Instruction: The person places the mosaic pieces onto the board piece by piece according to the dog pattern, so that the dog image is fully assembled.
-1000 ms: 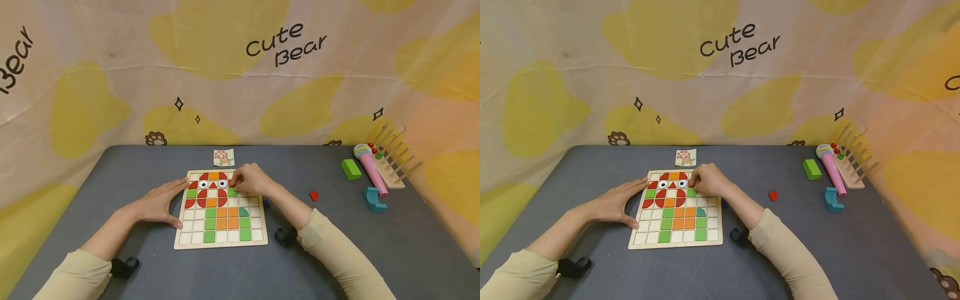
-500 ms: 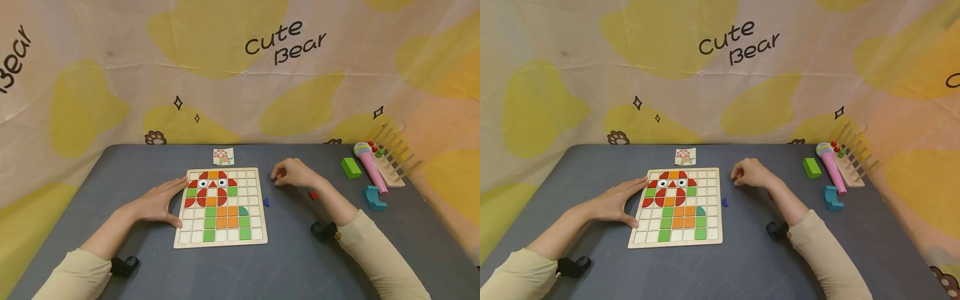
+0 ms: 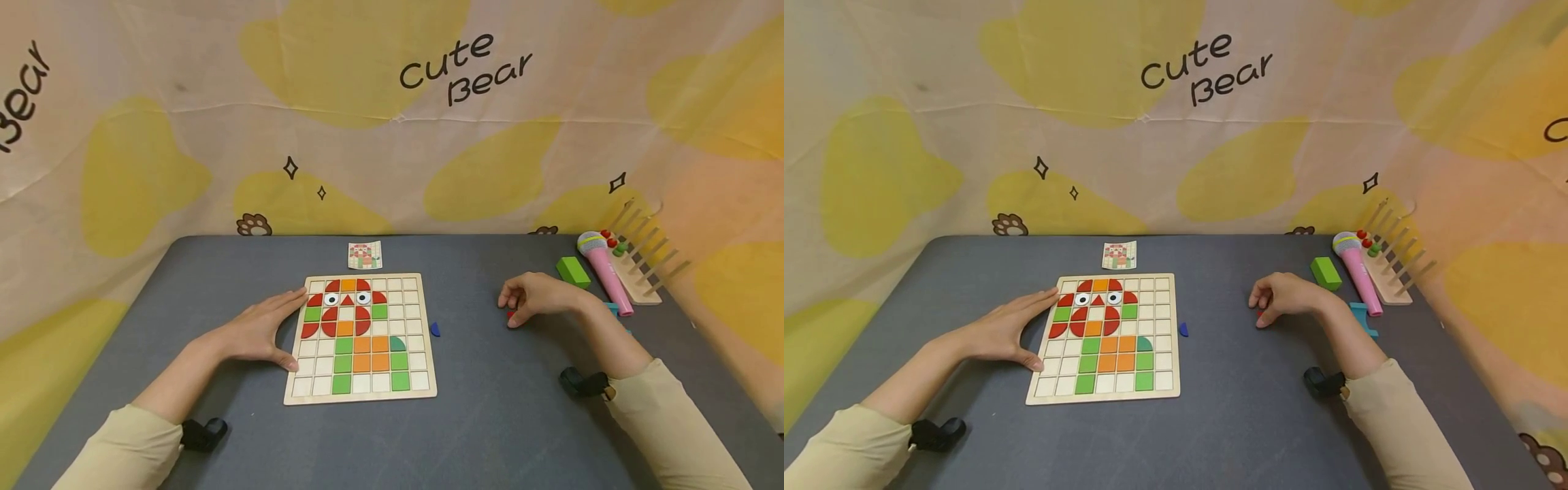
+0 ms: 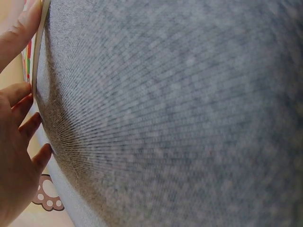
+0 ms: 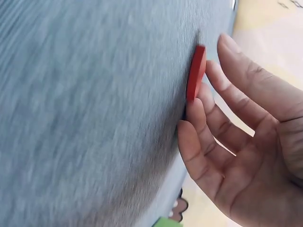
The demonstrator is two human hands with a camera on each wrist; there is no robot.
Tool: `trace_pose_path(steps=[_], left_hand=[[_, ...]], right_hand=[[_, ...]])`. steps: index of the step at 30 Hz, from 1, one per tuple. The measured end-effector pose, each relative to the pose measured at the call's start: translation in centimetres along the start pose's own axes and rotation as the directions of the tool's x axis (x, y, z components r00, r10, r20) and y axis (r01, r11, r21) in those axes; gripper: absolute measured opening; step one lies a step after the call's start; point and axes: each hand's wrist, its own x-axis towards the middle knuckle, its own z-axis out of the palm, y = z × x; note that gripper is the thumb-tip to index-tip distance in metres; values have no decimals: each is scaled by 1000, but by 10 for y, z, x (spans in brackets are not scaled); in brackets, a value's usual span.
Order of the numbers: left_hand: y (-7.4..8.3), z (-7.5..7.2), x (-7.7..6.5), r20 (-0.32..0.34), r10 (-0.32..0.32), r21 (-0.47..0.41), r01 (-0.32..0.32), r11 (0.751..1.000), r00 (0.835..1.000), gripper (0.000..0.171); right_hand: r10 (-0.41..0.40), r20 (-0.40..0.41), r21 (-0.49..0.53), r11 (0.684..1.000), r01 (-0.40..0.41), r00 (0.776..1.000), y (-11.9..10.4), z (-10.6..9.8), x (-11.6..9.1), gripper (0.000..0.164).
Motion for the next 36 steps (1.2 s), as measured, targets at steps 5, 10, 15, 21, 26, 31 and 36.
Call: trace_pose_path(steps=[5, 10, 15, 21, 26, 31, 36], left_hand=[[1, -1, 0, 0, 4, -2, -4, 1000, 1000, 128], [1, 0, 0, -5, 2, 2, -2, 1000, 1000, 128], [1, 1, 0, -5, -1, 4, 1, 1000, 1000, 128], [0, 1, 0, -4, 5, -1, -5, 1000, 1000, 127], [0, 1, 0, -6, 6, -7, -6, 1000, 1000, 127], [0, 1, 0, -4, 3, -8, -3, 1000, 1000, 127], [0, -1, -1, -5, 2, -10, -2, 1000, 1000, 127]], right_hand=[[-5, 31, 31, 1000, 4, 1000, 7, -3, -6, 35], [-26, 18, 16, 1000, 26, 999, 9, -2, -8, 30], [-29, 8, 8, 1000, 29, 1000, 10, 0, -8, 29], [-62, 4, -13, 998, 62, 998, 8, 3, -8, 34], [-79, -7, -47, 996, 79, 997, 5, 5, -5, 28], [-85, -19, -60, 995, 83, 996, -1, 5, -1, 27], [-99, -13, -52, 994, 98, 995, -12, 6, 6, 26]])
